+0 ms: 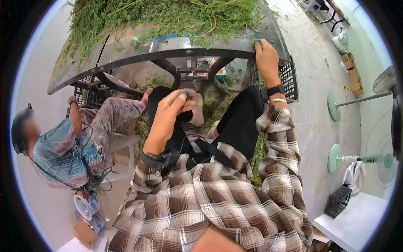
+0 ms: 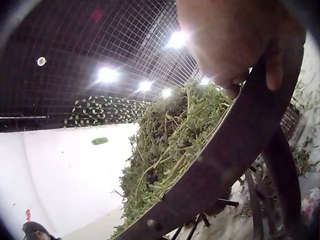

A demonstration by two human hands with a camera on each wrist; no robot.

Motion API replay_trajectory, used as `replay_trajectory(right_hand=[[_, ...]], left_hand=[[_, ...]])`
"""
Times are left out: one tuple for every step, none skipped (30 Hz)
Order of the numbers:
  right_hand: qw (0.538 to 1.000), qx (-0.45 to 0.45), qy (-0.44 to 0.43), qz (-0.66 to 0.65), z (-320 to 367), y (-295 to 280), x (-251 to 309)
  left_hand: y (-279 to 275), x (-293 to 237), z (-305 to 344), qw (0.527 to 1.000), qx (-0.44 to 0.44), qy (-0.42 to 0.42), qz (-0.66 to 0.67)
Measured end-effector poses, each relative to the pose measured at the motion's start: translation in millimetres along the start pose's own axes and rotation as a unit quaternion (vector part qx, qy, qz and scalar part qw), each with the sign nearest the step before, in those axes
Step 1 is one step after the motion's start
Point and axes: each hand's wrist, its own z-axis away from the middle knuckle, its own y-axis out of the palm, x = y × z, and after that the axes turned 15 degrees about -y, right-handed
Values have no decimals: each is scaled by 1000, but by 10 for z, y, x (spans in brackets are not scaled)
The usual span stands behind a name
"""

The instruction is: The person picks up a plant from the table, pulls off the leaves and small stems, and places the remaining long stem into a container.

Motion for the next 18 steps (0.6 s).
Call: replay_trajectory(right_hand=[[1000, -9, 3, 3, 26, 18, 10], [1000, -16, 5, 5, 38, 31, 14], [1000, -6, -1, 15, -41, -1, -24], [1000, -7, 4, 9, 3, 4, 4], [1000, -15, 4, 5, -17, 10, 15], [1000, -21, 3, 3, -47, 31, 24], [1000, -19, 1, 4, -46, 12, 17], [1000, -20, 2, 2, -35, 12, 22], [1000, -22, 6, 2, -9, 31, 23], [999, -35, -2, -3, -13, 59, 24], [999, -46, -11, -7, -23, 74, 16], [998, -57, -19, -11, -25, 82, 13], [998, -57, -20, -11, -24, 80, 5], [998, -56, -16, -16, -24, 86, -2], [998, -54, -13, -22, -22, 89, 4], [998, -52, -14, -23, -16, 91, 8], [998, -51, -6, -29, -16, 92, 11], [998, -49, 0, -34, -13, 96, 8]], left_hand=[[-7, 24, 31, 1000, -11, -5, -2], [-17, 38, 41, 1000, -23, -10, -3], [4, 31, -48, 1000, -18, -12, 12], [-12, 52, -25, 1000, -18, -23, 10], [-26, 51, -44, 999, -17, -26, 7], [-44, 17, -68, 1000, -18, -22, 3], [-21, 13, -94, 1000, -8, -10, 2], [-17, 3, -104, 1000, 2, 1, -4], [-20, -11, -101, 1000, 3, -1, -7], [-25, -45, -123, 1000, 4, -2, -9], [-19, -69, -146, 1000, 5, -3, -9], [-9, -82, -154, 1000, 6, 0, -10], [2, -84, -150, 1000, 6, 0, -6], [0, -86, -144, 1000, 5, -1, -3], [-9, -78, -137, 1000, 3, -1, -4], [-20, -54, -130, 1000, 3, -2, 0], [-29, -29, -119, 1000, 3, -3, 5], [-36, -5, -103, 1000, -1, -4, 8]])
